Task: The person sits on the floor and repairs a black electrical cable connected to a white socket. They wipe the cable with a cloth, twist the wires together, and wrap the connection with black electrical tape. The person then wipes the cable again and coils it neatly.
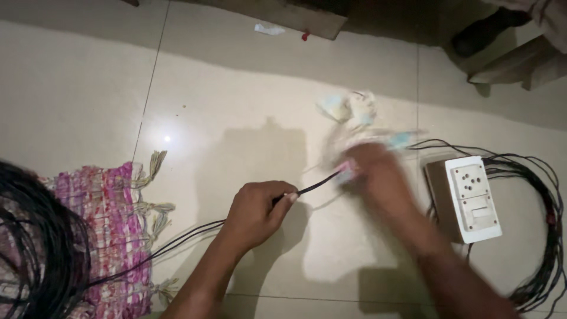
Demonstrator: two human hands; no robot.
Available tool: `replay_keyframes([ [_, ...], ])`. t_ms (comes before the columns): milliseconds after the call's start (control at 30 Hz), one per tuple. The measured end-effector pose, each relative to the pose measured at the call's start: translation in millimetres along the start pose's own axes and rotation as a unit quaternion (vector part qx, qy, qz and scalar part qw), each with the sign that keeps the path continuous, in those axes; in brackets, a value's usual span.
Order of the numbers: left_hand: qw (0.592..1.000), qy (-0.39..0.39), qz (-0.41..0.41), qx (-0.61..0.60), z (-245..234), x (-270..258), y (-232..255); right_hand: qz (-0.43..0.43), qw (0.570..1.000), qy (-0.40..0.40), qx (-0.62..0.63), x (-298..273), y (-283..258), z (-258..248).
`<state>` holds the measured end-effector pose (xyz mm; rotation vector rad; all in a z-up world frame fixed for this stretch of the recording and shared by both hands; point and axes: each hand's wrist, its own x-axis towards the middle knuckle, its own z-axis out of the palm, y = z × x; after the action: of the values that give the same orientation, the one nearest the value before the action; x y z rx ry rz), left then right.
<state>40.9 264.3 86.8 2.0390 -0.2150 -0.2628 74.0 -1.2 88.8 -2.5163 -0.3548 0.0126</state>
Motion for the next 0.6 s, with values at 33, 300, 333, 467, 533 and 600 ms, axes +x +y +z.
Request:
replay_keyframes([
  [33,1.000,-0.003,0.001,0.007,0.2,0.8,-1.0,-0.014,0.998,-0.049,0.034,-5.9,-17.9,17.3],
  [300,1.000,-0.016,0.018,0.001,-3.6,-4.5,-0.7,0.106,0.985,-0.049,-0.123,6.9,38.5,-23.6],
  [333,1.000,-0.012,0.027,-0.002,-3.0,-2.6,-0.5,0.087,0.980,-0.020,-0.178,11.5,47.3,-34.7],
  [467,1.000,-0.009,0.011,0.000,3.0,-3.9,-3.9,-0.095,0.976,0.001,-0.196,4.9,12.6,-28.3],
  [533,1.000,-0.009,0.013,0.008,2.0,-2.8,-2.9,-0.122,0.990,-0.058,-0.045,-7.3,-27.9,-1.6],
  [600,0.999,-0.001,0.041,0.008,-2.0,-1.6,-1.5,-0.226,0.965,-0.082,-0.107,-15.5,-48.6,17.5],
])
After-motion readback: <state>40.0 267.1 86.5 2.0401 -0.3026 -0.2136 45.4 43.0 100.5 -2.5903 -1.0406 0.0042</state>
